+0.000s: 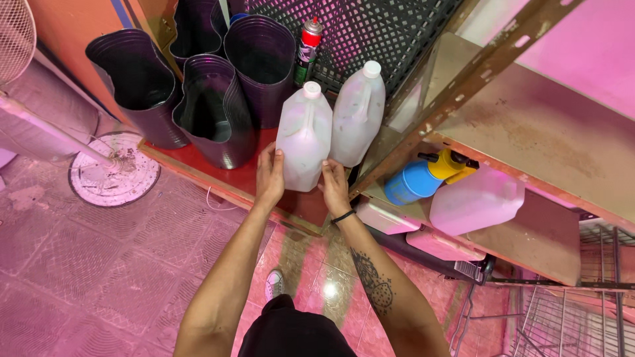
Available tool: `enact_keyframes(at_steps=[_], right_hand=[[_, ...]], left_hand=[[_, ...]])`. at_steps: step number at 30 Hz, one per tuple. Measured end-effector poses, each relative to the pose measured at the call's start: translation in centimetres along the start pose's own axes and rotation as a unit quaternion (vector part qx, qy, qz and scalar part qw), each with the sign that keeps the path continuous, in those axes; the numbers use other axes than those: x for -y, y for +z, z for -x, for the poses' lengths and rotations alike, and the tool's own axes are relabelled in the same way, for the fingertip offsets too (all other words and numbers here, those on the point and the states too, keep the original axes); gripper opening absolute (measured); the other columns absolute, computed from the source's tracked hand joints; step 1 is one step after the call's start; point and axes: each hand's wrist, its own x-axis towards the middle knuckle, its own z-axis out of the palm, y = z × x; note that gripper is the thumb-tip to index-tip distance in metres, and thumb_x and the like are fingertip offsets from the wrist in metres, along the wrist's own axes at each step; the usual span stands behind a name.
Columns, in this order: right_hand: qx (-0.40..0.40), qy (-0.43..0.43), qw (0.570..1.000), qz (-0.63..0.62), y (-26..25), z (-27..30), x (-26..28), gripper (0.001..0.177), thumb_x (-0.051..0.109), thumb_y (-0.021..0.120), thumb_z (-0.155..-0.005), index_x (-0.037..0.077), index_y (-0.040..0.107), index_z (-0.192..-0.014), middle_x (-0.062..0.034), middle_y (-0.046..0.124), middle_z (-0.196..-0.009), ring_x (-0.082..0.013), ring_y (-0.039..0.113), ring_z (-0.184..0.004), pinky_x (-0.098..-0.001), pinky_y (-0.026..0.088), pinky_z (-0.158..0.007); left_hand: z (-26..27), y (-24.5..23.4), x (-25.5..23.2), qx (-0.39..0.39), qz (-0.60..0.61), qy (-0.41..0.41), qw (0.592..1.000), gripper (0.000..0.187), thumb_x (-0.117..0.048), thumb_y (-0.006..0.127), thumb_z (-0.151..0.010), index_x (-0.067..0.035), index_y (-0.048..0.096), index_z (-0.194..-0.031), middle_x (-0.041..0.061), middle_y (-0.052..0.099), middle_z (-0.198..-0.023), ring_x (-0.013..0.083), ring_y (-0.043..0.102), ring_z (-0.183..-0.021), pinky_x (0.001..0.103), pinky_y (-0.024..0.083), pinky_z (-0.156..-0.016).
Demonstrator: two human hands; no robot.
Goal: The person moves a blue and yellow pressure sprayer and several white plastic jugs from a red table to a metal shelf. They then pick up multiple black fabric grow bags from the table and place them on the shelf. The person repeats this process, moving items back and forth between the table and the shelf.
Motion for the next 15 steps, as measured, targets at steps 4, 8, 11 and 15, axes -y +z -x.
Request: enact_keyframes(at_steps=[4,8,11,15], right_hand=[[0.012,-0.014,0.998,-0.053,-2.0,5.1,-1.2,0.072,0.057,0.051,-0.132,0.002,0.046,-0.178,-0.0305,0.038,-0.191,-0.0543,0.032,-0.18,-0.0723,0.052,-0.132],[0.04,-0.035,0.998,-0.037,-5.2,12.4,-2.1,0.075,0.056,0.054,-0.131,0.006,0.036,-0.185,-0.0322,0.039,-0.191,-0.0559,0.032,-0.18,-0.0769,0.049,-0.131],[0.048,-0.042,0.998,-0.023,-8.5,19.0,-1.7,0.079,0.056,0.053,-0.13,0.009,0.034,-0.19,-0.0334,0.037,-0.193,-0.0578,0.033,-0.179,-0.0765,0.051,-0.13],[-0.001,-0.019,1.0,-0.018,-15.1,25.4,-8.4,0.076,0.058,0.065,-0.126,0.02,0.047,-0.189,-0.0243,0.049,-0.191,-0.0515,0.044,-0.175,-0.069,0.06,-0.122]], left_hand=[[7.4,-0.4,0.8,0.003,0.002,-0.015,1.0,0.06,-0.06,0.053,-0.127,-0.021,0.058,-0.172,0.016,0.059,-0.184,0.0412,0.051,-0.173,0.058,0.039,-0.146],[15.9,0.1,1.5,-0.015,0.007,0.008,1.0,0.053,-0.053,0.061,-0.126,-0.023,0.061,-0.169,0.017,0.064,-0.181,0.0446,0.058,-0.167,0.061,0.054,-0.131],[21.7,1.8,3.6,-0.02,0.021,0.013,1.0,0.053,-0.051,0.063,-0.126,-0.025,0.06,-0.172,0.02,0.062,-0.181,0.0488,0.059,-0.165,0.063,0.069,-0.112],[33.5,5.3,1.1,0.007,0.053,0.008,0.999,0.061,-0.039,0.06,-0.127,-0.018,0.052,-0.184,0.03,0.049,-0.187,0.0561,0.049,-0.17,0.072,0.07,-0.103]])
